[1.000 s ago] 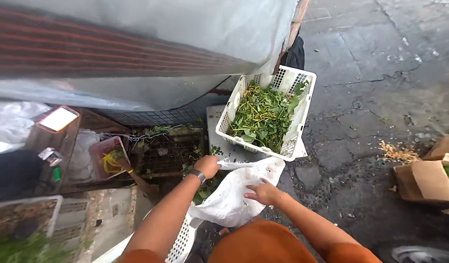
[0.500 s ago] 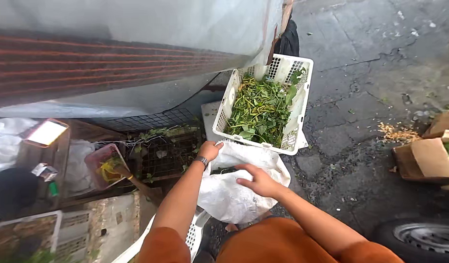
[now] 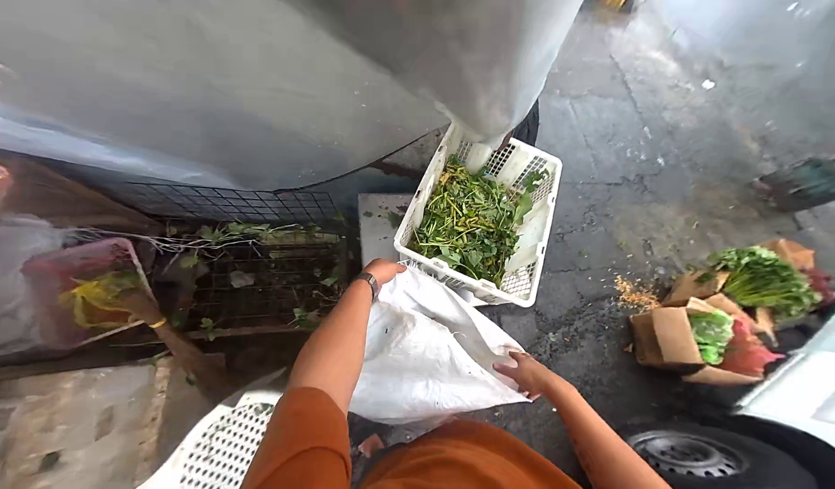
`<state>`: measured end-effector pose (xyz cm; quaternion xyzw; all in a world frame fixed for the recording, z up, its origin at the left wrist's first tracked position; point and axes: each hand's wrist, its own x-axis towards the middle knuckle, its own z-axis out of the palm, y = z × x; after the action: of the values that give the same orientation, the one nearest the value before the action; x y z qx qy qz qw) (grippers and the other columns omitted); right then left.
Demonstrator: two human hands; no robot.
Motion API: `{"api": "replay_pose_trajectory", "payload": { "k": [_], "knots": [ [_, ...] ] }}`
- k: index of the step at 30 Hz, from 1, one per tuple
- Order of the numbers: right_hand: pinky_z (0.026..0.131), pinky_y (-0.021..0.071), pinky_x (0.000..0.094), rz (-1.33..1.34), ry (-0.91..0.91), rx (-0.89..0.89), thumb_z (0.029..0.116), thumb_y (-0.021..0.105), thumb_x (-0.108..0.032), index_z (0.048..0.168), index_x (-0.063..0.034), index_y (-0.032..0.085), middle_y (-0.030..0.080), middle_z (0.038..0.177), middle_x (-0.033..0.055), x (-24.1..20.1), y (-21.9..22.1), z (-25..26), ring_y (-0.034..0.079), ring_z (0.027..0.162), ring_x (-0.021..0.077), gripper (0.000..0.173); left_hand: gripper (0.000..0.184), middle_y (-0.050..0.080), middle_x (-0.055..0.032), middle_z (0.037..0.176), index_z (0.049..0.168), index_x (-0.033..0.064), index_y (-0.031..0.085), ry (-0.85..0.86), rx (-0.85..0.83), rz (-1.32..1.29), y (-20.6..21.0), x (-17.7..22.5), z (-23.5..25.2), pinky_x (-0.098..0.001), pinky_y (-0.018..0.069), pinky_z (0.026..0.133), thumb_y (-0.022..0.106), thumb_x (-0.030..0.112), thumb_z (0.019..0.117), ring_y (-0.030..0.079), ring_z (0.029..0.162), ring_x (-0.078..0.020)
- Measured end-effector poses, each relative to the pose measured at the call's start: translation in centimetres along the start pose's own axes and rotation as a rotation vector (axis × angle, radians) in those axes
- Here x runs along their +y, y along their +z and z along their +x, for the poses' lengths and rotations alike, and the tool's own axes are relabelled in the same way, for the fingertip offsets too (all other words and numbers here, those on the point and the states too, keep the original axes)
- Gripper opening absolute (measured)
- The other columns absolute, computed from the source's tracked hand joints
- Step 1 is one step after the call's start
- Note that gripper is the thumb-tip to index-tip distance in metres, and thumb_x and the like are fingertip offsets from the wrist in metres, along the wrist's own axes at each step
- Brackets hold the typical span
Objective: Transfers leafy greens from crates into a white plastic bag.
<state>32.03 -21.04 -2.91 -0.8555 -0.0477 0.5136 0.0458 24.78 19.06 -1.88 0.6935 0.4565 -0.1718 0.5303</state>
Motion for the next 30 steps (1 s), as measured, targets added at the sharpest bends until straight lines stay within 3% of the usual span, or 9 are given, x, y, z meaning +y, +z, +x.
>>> {"api": "replay_pose_trajectory", "payload": {
  "k": [3,7,9,13,17,20,23,28,30],
  "knots": [
    [0.094,0.0545,0.0637,-0.168,0.014,0.427,0.0793,0.087,-0.042,0.156,-0.0076,0.038,0.027,0.163,0.0295,-2.6,-0.3,-1.5,0.061,0.121,0.0501,0.097,0.056,0.063,-0.0281,0.128,0.127,-0.0053,0.064,0.033,-0.026,-0.165,0.3,-0.1,0.2,-0.0603,0.0473,0.101,0.073,0.039,0.094,0.061,0.12,-0.0406],
    [0.093,0.0483,0.0721,-0.274,-0.031,0.704,0.0803,0.074,-0.002,0.157,-0.0085,0.041,0.023,0.164,0.0318,-1.9,-2.7,-1.1,0.049,0.129,0.0587,0.084,0.065,0.064,-0.0258,0.123,0.146,0.0018,0.045,0.15,-0.073,-0.461,-0.5,-2.0,1.2,-0.05,0.0559,0.086,0.071,0.005,0.0864,0.065,0.104,-0.0347],
    [0.096,0.0495,0.0697,-0.138,0.034,0.682,0.0843,0.076,-0.017,0.155,-0.0061,0.041,0.034,0.156,0.0349,-0.9,-4.2,-0.7,0.051,0.129,0.056,0.08,0.079,0.063,-0.0265,0.126,0.151,0.0039,0.038,0.166,-0.026,-0.366,-1.4,-2.6,1.2,-0.0499,0.0581,0.086,0.078,0.01,0.0835,0.067,0.106,-0.0358],
    [0.107,0.0451,0.0636,0.099,0.148,0.474,0.0858,0.076,-0.059,0.151,-0.0033,0.045,0.041,0.151,0.0348,-1.4,-4.1,-0.3,0.05,0.134,0.0493,0.091,0.102,0.056,-0.0313,0.137,0.148,-0.0037,0.042,0.054,0.121,0.246,-2.6,-2.0,-2.5,-0.0621,0.0478,0.104,0.078,0.064,0.0808,0.059,0.124,-0.0447],
    [0.102,0.0495,0.0622,0.011,0.21,0.241,0.0931,0.073,-0.038,0.129,0.002,0.065,0.064,0.131,0.027,-0.3,-3.0,1.2,0.062,0.123,0.0408,0.055,0.048,0.069,-0.0221,0.114,0.132,-0.0029,0.058,-0.054,0.001,0.073,-1.2,-3.0,-3.1,-0.0465,0.0601,0.078,0.067,0.026,0.0951,0.072,0.09,-0.0292],
    [0.084,0.0581,0.0475,0.785,0.119,0.188,0.105,0.059,-0.017,0.138,-0.0003,0.051,0.064,0.122,0.0224,-0.4,-3.2,0.9,0.068,0.099,0.0311,0.038,0.043,0.067,-0.0236,0.117,0.141,0.0015,0.049,-0.15,-0.047,-0.609,-1.2,-3.5,-3.4,-0.0454,0.0607,0.073,0.057,0.02,0.1033,0.071,0.088,-0.0311],
    [0.082,0.0592,0.044,1.427,0.069,0.212,0.1094,0.045,-0.017,0.146,-0.0036,0.037,0.058,0.125,0.0213,-2.2,-2.9,0.4,0.067,0.098,0.0284,0.04,0.041,0.068,-0.0211,0.118,0.144,0.0073,0.049,-0.179,-0.05,-0.958,-0.9,-4.6,-2.3,-0.0491,0.0604,0.077,0.051,0.023,0.1062,0.071,0.094,-0.0317],
    [0.093,0.0534,0.0458,2.038,0.143,0.229,0.1059,0.041,-0.027,0.143,-0.0089,0.039,0.054,0.131,0.0158,-3.8,-1.7,1.8,0.06,0.113,0.027,0.041,0.054,0.06,-0.0243,0.13,0.153,0.0105,0.037,0.135,0.206,-0.866,-0.4,-4.1,-1.6,-0.052,0.0601,0.084,0.054,0.004,0.1023,0.067,0.108,-0.0341],
    [0.085,0.0554,0.0504,2.079,0.056,0.27,0.1051,0.038,-0.029,0.129,-0.0086,0.048,0.061,0.115,0.0143,-3.8,-1.1,1.9,0.064,0.102,0.026,0.033,0.032,0.068,-0.02,0.113,0.133,0.0038,0.056,0.193,0.193,-0.823,-0.8,-3.6,-2.0,-0.0472,0.0599,0.08,0.052,0.0,0.1014,0.069,0.097,-0.029]
  ]
}}
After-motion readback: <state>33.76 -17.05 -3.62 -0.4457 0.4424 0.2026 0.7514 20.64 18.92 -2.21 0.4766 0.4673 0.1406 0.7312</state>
